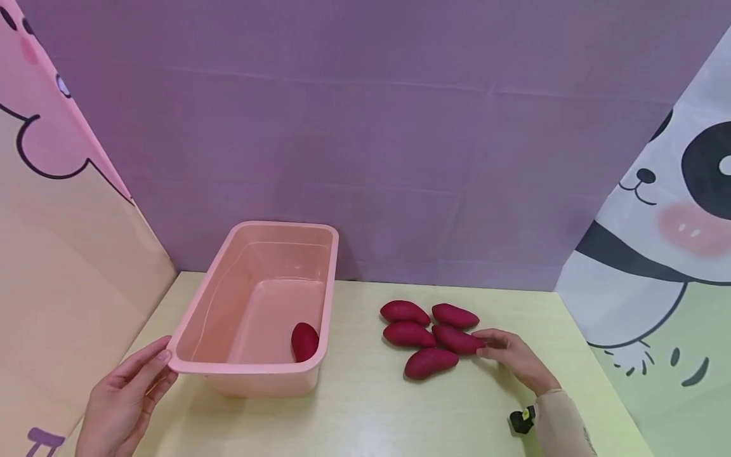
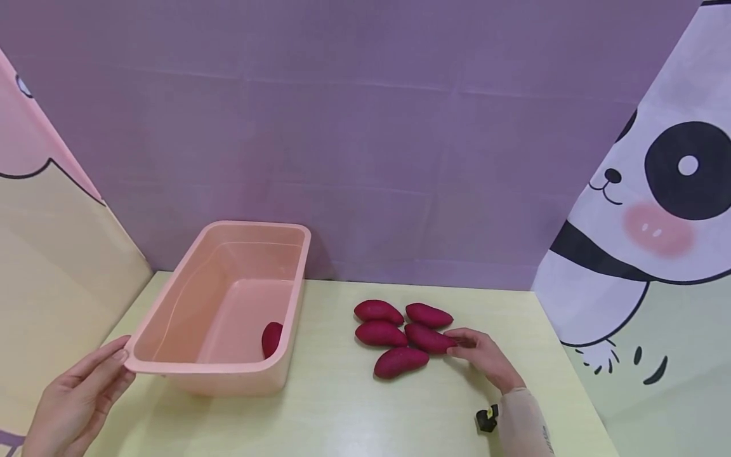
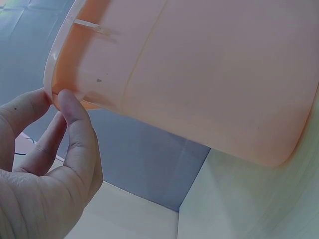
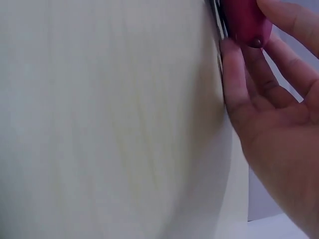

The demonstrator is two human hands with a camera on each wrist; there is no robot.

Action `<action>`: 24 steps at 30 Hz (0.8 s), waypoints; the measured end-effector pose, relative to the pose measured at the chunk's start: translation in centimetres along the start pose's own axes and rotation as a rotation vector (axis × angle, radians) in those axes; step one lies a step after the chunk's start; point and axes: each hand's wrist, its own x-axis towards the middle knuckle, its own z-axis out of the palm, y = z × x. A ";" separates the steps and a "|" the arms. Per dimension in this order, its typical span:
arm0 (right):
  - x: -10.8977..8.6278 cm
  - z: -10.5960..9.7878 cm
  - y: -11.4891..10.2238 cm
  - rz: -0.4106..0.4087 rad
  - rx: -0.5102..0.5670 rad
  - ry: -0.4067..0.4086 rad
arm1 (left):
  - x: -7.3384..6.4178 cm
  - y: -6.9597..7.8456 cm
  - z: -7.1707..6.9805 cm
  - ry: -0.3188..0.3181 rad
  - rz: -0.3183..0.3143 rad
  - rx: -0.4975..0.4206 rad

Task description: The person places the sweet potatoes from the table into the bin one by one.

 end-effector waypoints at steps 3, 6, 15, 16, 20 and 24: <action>0.1 0.2 0.2 -0.002 0.052 -0.006 | 0.0 0.1 0.0 0.006 -0.002 0.002; 0.2 0.3 0.3 -0.013 0.121 -0.016 | 0.0 0.1 0.0 0.005 -0.003 0.007; 0.1 0.5 0.1 -0.032 0.223 -0.024 | 0.1 0.1 -0.1 -0.020 -0.002 0.013; 0.1 0.5 0.0 -0.028 0.224 -0.022 | 0.1 0.1 -0.1 -0.027 0.001 0.010; 0.0 0.7 -0.8 -0.031 0.216 -0.009 | 0.1 0.1 -0.1 -0.040 0.007 0.003; -0.1 0.9 -1.6 -0.047 0.214 -0.013 | 0.0 0.0 -0.1 -0.026 0.000 -0.007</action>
